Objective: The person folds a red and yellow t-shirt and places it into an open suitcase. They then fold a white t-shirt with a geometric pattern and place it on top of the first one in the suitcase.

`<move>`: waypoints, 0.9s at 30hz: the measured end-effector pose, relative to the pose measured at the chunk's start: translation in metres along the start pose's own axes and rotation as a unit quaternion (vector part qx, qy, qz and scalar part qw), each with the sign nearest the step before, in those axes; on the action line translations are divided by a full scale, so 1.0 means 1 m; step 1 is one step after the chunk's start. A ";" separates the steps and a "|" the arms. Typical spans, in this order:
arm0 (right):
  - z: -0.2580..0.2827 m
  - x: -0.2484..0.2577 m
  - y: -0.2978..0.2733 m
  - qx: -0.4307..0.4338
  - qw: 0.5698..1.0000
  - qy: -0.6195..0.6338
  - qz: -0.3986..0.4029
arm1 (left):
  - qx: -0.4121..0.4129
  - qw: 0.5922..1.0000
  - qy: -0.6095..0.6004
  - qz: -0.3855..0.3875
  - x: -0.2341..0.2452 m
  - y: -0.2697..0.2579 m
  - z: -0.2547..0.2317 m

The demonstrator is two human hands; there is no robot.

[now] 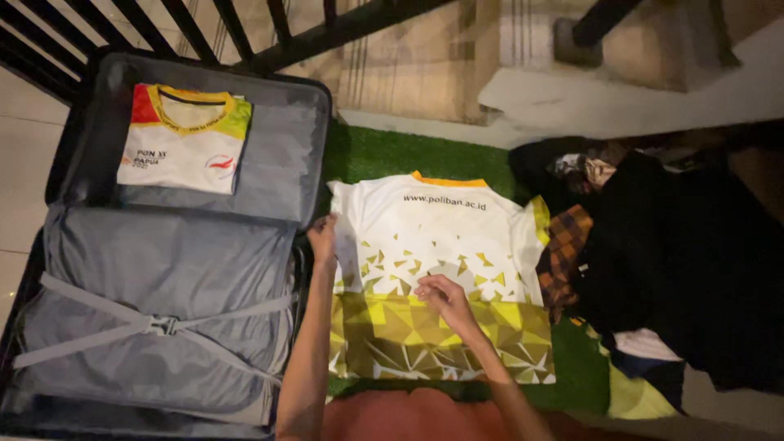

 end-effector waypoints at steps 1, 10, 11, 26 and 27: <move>0.002 -0.001 0.012 -0.022 0.999 0.031 0.008 | 0.003 1.000 -0.011 0.006 -0.002 -0.004 0.006; -0.002 0.057 0.137 0.124 0.974 -0.138 -0.129 | -0.093 0.963 0.253 0.008 -0.036 -0.078 -0.072; -0.008 0.071 0.142 0.104 0.972 -0.143 -0.155 | -0.155 0.931 0.330 -0.007 -0.048 -0.097 -0.105; -0.008 0.207 0.121 -0.037 0.829 -0.500 -0.247 | -0.225 0.687 0.655 0.217 -0.190 -0.031 -0.075; -0.018 0.214 0.124 -0.071 0.831 -0.496 -0.242 | -0.213 0.695 0.650 0.222 -0.188 -0.028 -0.075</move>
Point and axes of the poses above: each hand's wrist, its own y-axis towards the middle knuckle, its own x-axis out of the back of the hand, z = x × y, the point moved 9 cm from there along y, towards the middle knuckle, and after that the axes turned 10 degrees about z, right-handed, at the moved point
